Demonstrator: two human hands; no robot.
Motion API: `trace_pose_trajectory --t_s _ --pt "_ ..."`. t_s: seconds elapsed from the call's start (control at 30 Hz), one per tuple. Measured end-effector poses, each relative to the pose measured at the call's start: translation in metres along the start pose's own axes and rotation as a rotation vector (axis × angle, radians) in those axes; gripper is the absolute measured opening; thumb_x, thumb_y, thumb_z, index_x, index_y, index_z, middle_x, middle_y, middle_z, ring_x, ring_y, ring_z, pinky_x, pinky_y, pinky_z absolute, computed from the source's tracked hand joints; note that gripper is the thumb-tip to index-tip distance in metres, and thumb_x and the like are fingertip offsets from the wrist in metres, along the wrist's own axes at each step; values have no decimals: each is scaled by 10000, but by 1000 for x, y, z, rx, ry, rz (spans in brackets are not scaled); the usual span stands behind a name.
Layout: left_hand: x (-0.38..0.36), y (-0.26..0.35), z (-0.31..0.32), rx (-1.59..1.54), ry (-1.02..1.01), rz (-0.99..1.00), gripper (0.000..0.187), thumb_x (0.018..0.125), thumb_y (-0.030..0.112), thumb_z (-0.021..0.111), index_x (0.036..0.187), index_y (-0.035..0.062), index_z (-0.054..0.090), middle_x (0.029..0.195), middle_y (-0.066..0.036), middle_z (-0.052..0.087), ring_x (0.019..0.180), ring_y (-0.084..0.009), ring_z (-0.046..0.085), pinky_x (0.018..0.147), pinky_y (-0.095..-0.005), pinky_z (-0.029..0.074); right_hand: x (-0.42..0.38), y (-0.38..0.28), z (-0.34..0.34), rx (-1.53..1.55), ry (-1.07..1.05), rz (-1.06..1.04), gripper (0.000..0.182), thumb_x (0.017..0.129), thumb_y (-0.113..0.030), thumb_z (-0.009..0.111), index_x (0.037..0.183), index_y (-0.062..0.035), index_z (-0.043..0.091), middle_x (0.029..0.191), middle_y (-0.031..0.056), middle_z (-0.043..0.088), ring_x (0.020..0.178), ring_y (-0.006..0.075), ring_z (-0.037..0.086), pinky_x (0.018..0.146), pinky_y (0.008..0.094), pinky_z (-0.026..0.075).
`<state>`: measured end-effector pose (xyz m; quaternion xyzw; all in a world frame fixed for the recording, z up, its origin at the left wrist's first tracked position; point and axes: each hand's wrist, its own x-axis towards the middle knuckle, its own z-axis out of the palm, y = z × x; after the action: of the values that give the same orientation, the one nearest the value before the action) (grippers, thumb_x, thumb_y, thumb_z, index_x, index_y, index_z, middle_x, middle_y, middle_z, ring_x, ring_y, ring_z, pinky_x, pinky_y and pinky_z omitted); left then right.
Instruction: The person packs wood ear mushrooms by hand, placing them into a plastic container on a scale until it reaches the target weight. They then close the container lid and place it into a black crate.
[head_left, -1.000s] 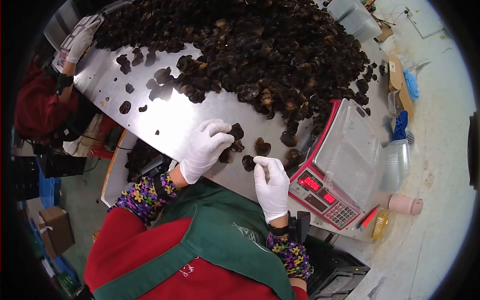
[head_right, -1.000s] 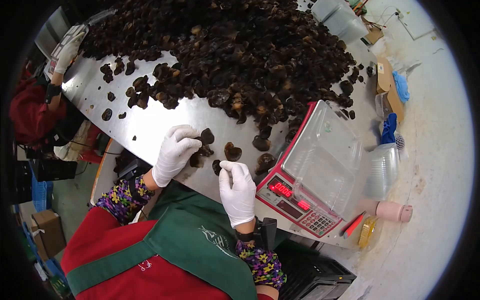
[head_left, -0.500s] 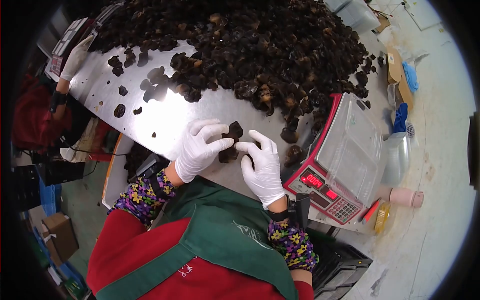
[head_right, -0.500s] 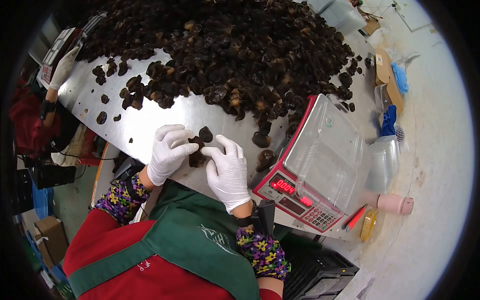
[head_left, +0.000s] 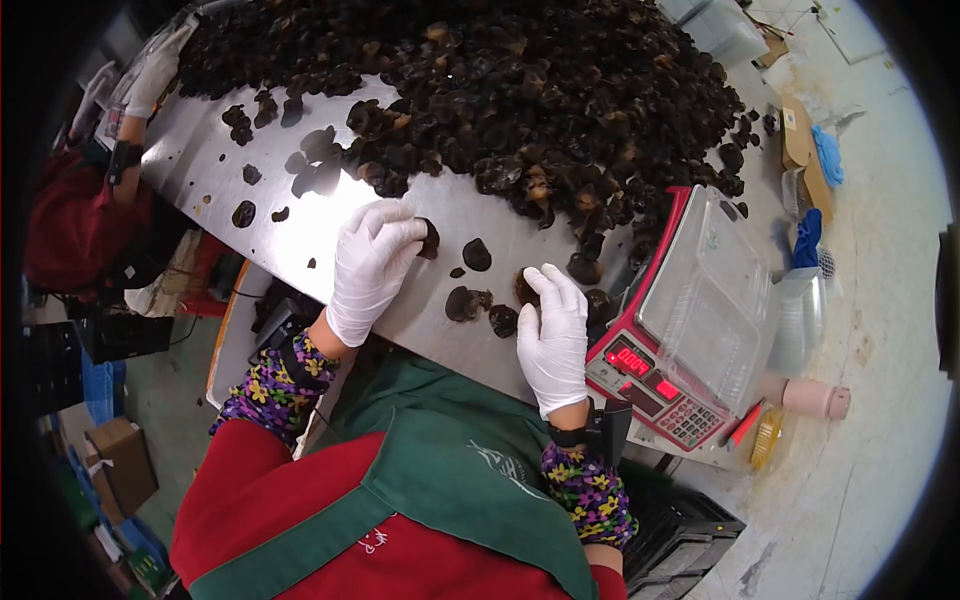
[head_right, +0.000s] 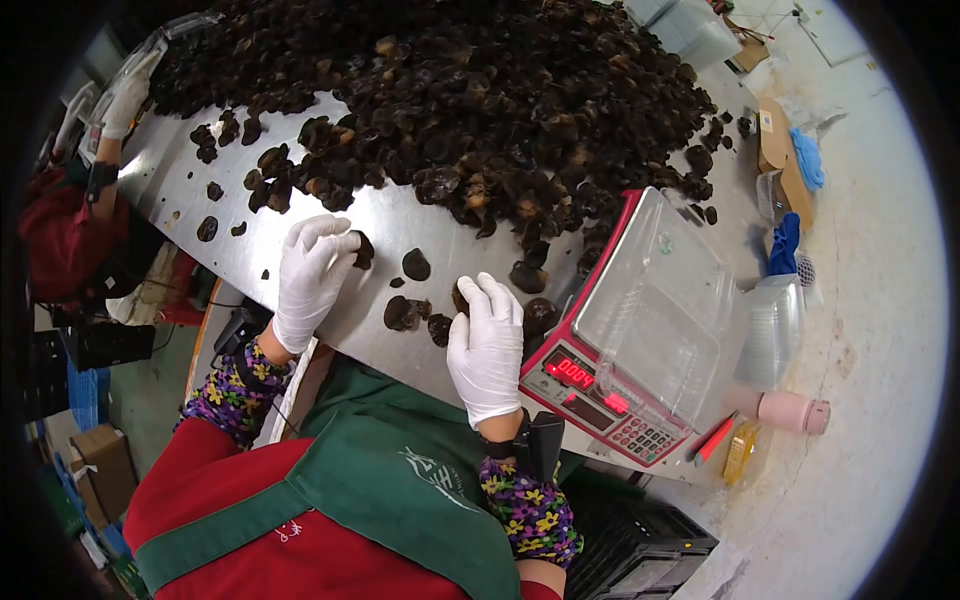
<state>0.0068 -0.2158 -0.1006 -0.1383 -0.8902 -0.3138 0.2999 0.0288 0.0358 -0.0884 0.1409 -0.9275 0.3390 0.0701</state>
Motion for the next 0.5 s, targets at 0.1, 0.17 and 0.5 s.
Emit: trace_pose_trajectory --t_s 0.1,0.17,0.5 --pt "-7 0 3 18 -21 -82 372 753 27 771 1107 98 679 1136 -103 658 1026 -338 621 917 -434 489 -3 -3 5 -116 -57 -68 552 844 -116 668 1378 -53 546 1397 189 514 1273 393 481 1074 491 403" --pt "-14 13 4 -47 -185 37 427 741 65 788 1151 114 677 1163 -83 650 1021 -327 623 905 -428 489 -7 -5 8 -186 -86 -102 630 832 -162 705 1422 -62 510 1430 184 493 1291 392 470 1074 499 403" --pt "1 39 40 334 -620 402 307 792 269 742 1037 102 660 834 -21 575 797 -211 611 774 -363 448 -32 7 27 -208 30 -103 348 826 -57 705 1168 -52 641 1187 138 579 1084 356 552 922 451 493"
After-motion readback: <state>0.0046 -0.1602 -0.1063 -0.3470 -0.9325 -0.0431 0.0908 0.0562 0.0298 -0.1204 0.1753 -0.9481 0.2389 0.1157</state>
